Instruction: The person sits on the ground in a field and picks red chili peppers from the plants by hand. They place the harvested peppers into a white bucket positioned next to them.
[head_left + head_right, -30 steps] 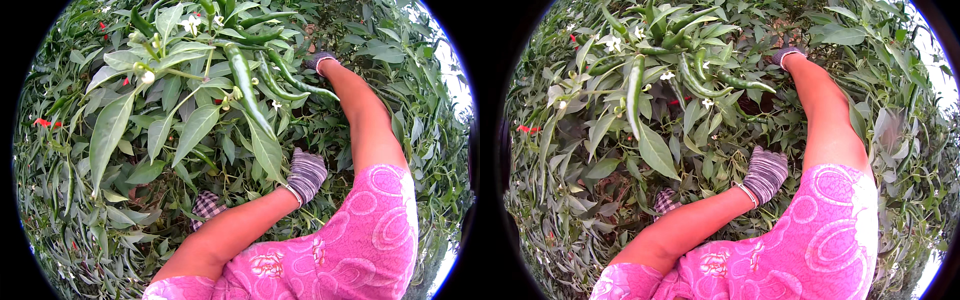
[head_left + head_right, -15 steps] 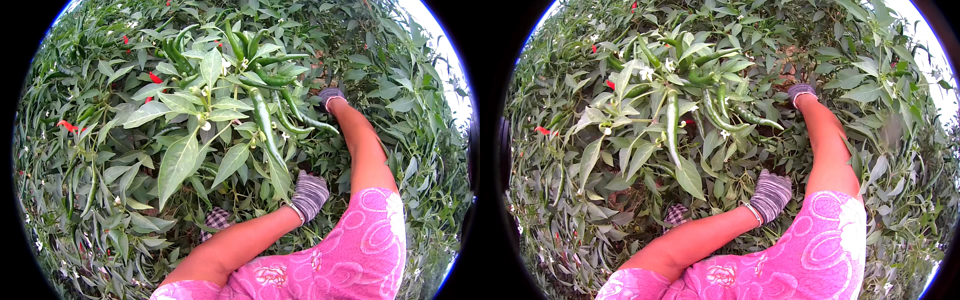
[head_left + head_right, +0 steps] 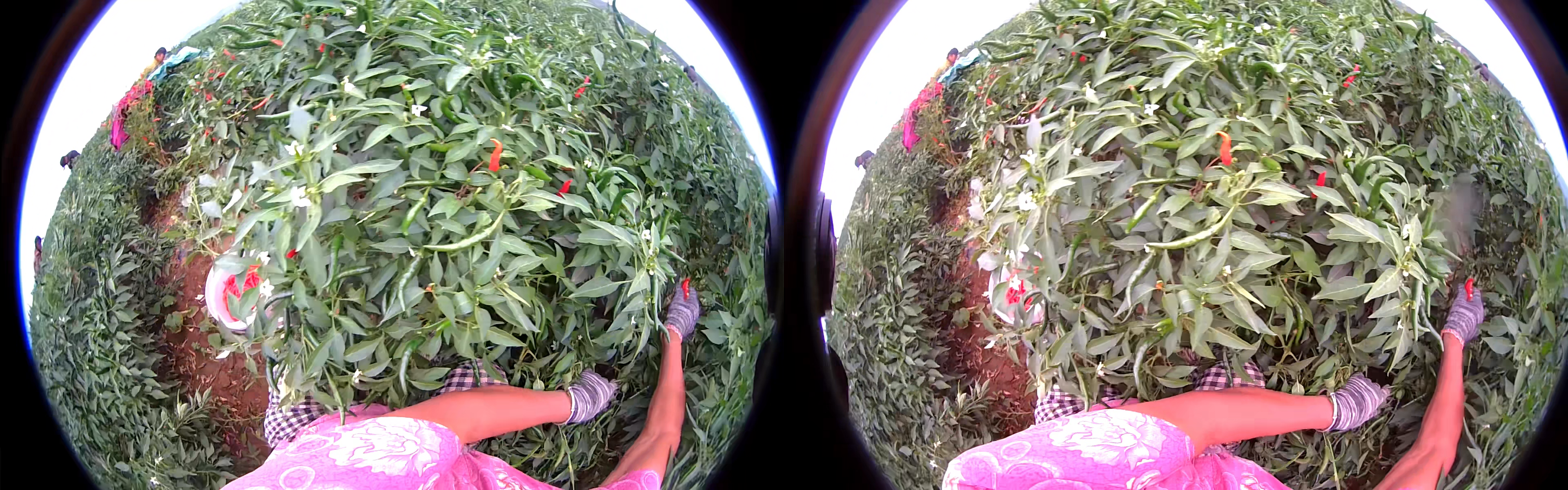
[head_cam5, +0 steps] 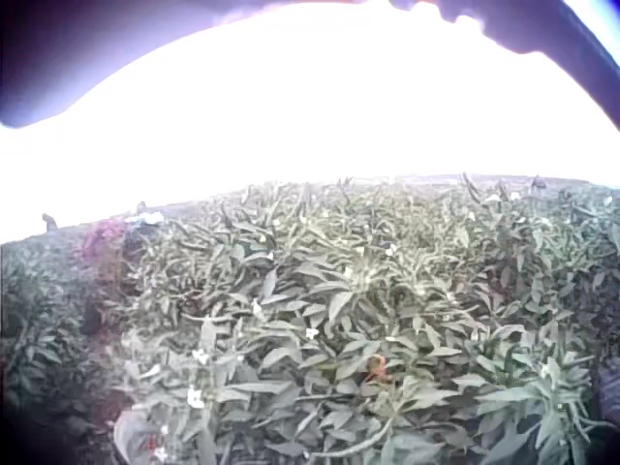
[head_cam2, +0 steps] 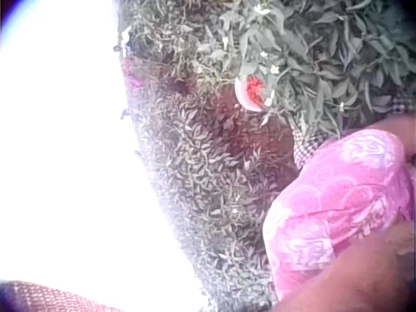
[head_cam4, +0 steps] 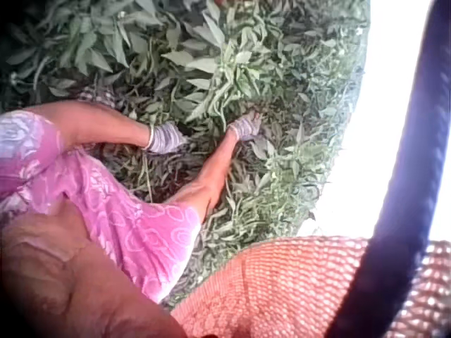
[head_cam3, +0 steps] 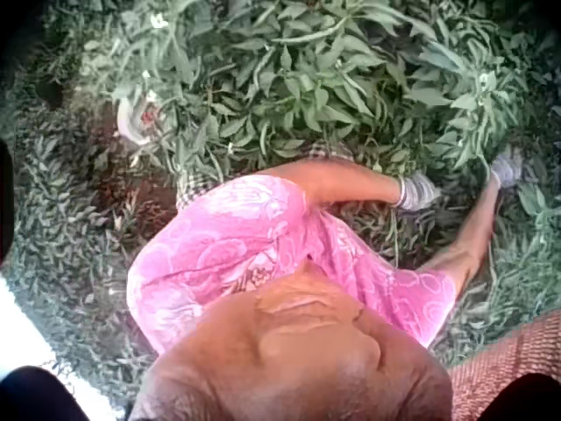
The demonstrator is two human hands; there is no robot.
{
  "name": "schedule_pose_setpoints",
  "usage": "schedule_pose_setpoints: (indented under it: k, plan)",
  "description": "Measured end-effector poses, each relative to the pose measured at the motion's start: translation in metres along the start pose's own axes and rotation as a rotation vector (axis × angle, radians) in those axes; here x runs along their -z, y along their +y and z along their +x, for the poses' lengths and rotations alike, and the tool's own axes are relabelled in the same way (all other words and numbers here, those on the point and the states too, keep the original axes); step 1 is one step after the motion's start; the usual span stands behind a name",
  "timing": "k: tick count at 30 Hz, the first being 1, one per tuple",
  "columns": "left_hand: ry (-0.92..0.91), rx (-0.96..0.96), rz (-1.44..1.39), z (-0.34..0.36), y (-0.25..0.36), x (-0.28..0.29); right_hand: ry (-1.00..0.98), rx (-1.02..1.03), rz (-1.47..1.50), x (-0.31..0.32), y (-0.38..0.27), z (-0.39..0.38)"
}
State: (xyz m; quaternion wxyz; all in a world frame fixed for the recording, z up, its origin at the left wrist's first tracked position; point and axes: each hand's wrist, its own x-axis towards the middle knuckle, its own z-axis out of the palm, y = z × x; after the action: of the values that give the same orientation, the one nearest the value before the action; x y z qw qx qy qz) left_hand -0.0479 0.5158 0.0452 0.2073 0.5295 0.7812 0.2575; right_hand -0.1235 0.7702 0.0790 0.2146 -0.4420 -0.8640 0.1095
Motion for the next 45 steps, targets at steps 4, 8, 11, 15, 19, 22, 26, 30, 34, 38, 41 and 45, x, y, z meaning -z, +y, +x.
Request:
schedule_pose_setpoints:
  k: [4,8,11,15,19,22,26,30,34,38,41,45]
  plan:
    - [0.498,-0.196,-0.003,-0.062,0.014,-0.003,-0.113,0.5,1.043,0.063,-0.069,-0.154]
    - [0.529,-0.172,0.183,-0.153,0.006,0.029,0.024,0.933,0.652,0.12,-0.142,-0.277]
    - [0.246,-0.104,0.179,-0.235,-0.006,0.055,-0.21,1.01,0.733,0.15,-0.189,-0.328]
    - [0.606,-0.088,0.459,-0.305,-0.027,0.022,-0.518,1.07,0.997,0.193,-0.293,-0.4]
    - [0.244,0.138,0.271,-0.367,-0.036,0.033,-0.589,1.331,1.354,0.212,-0.412,-0.488]
    - [0.42,-0.018,0.386,-0.391,-0.047,0.027,-0.319,1.789,1.056,0.195,-0.505,-0.548]
    - [0.331,0.0,0.332,-0.411,-0.055,0.029,-0.37,1.949,0.844,0.161,-0.52,-0.58]
    - [0.441,0.06,0.118,-0.426,-0.062,0.019,-0.756,1.736,1.02,0.183,-0.457,-0.556]
    - [0.268,0.112,-0.005,-0.437,-0.033,0.025,-0.402,1.747,0.844,0.209,-0.382,-0.537]
    - [0.128,-0.023,-0.013,-0.43,-0.028,0.009,-0.536,1.597,0.653,0.192,-0.32,-0.516]
    - [0.075,-0.04,0.071,-0.425,-0.026,0.019,-0.634,1.384,0.593,0.173,-0.28,-0.484]
    - [-0.082,-0.025,-0.022,-0.411,-0.012,0.056,-0.61,0.858,0.777,0.158,-0.226,-0.411]
